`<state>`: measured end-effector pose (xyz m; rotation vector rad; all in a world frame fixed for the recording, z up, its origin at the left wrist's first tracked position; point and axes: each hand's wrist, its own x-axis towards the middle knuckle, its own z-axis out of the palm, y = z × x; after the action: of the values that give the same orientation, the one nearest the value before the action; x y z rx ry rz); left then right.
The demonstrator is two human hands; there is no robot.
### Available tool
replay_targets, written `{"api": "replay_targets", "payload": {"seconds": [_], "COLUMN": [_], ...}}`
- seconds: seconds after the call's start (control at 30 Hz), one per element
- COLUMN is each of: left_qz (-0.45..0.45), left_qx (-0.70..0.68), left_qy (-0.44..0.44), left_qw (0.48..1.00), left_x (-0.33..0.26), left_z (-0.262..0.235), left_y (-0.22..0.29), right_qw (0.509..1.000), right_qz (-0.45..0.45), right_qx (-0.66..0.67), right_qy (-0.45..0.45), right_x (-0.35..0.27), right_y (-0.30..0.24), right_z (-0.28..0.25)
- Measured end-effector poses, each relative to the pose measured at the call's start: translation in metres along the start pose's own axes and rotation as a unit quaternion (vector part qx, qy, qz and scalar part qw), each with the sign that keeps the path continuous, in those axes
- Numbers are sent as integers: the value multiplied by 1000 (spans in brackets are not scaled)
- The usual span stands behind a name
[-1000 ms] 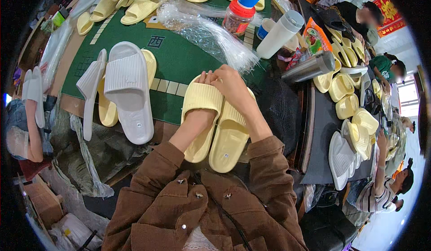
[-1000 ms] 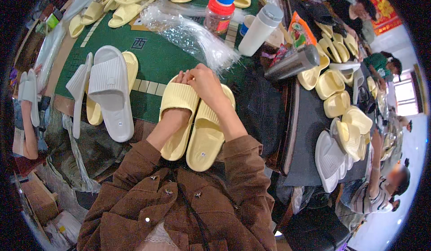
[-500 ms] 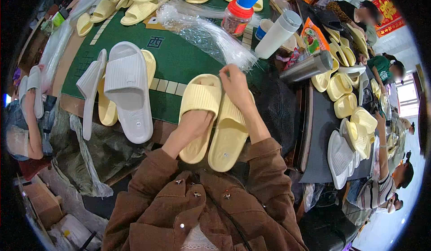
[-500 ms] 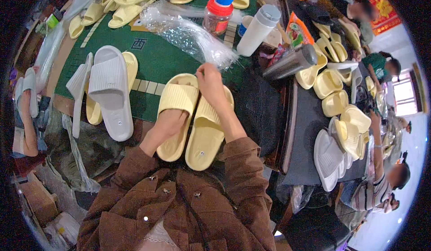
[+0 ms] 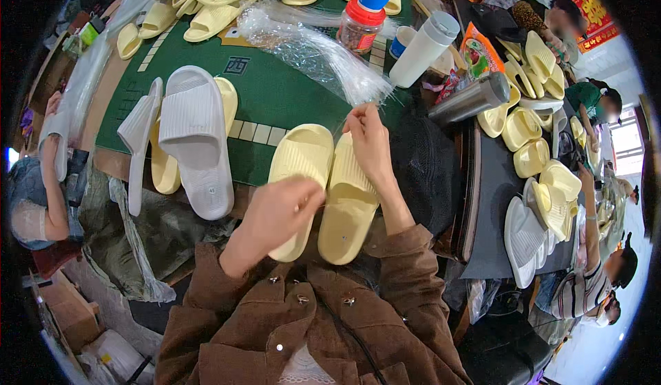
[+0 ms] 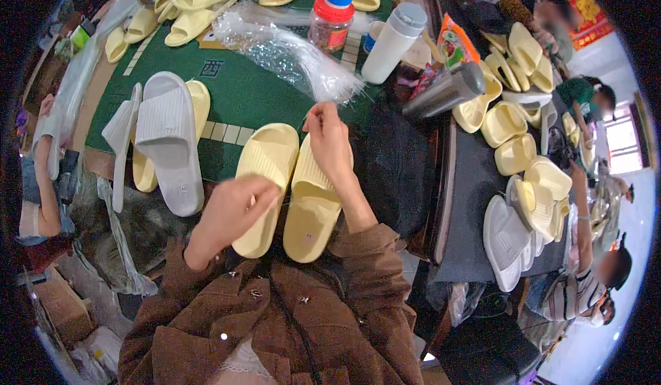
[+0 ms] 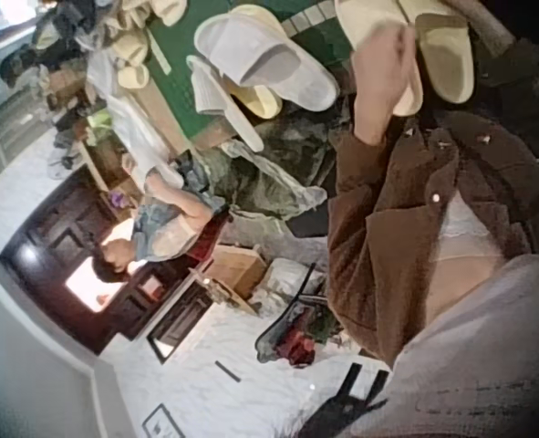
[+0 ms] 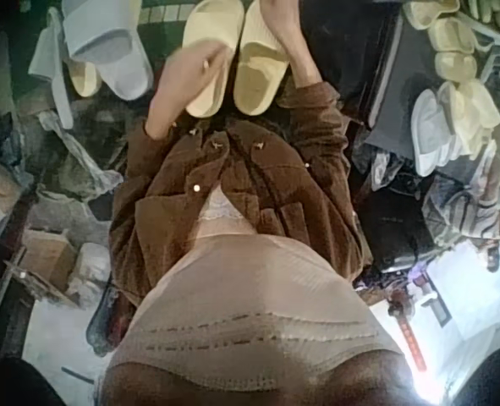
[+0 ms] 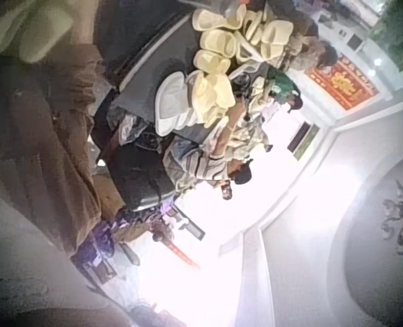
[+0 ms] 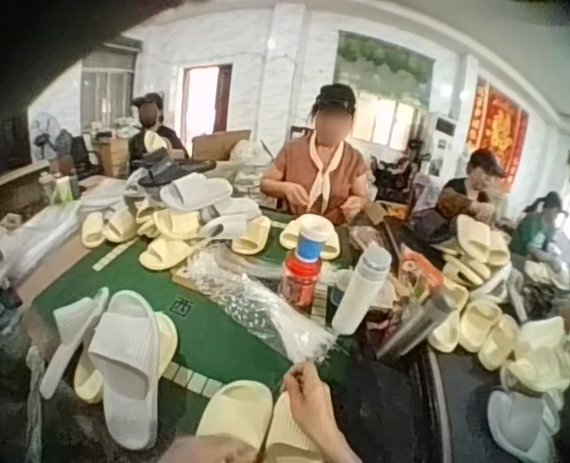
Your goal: The person pairs slippers together by threading plastic tag fasteners through each pair by hand, locking the fasteners, and setting the slippers aside.
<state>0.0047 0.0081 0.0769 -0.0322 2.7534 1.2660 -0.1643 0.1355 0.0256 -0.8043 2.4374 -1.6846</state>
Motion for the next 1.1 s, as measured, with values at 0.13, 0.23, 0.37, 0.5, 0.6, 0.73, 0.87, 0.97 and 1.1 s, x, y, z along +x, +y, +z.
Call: {"api": "replay_targets", "payload": {"seconds": [0.13, 0.23, 0.37, 0.5, 0.6, 0.73, 0.87, 0.97, 1.1], "left_qz": [76, 146, 96, 66, 62, 32, 27, 27, 16], "left_qx": [-40, -49, -95, -138, -109, -147, -186, -215, -219], "left_qy": [246, 305, 255, 282, 316, 319, 339, 348, 333], "left_qw": [965, 940, 957, 947, 941, 936, 922, 912, 917], "left_x": [57, 97, 113, 111, 109, 107, 107, 107, 104], "left_z": [3, 23, 36, 40, 43, 44, 46, 47, 45], "left_y": [-17, -39, -37, -38, -45, -41, -45, -48, -44], "right_qw": [999, 999, 997, 998, 997, 974, 964, 969, 995], "right_qz": [-42, -49, -78, -57, -43, -10, -27, -9, -29], "right_qx": [8, 3, 6, 16, 55, 225, 266, 244, 90], "right_qy": [-19, -18, 20, 15, 16, 27, 4, -19, 14], "right_x": [-5, -5, -6, -8, -10, -12, -8, -12, -15], "right_y": [6, 5, 7, 6, 5, 2, 14, 8, 4], "right_z": [13, 15, 15, 16, 19, 19, 19, 16, 16]}}
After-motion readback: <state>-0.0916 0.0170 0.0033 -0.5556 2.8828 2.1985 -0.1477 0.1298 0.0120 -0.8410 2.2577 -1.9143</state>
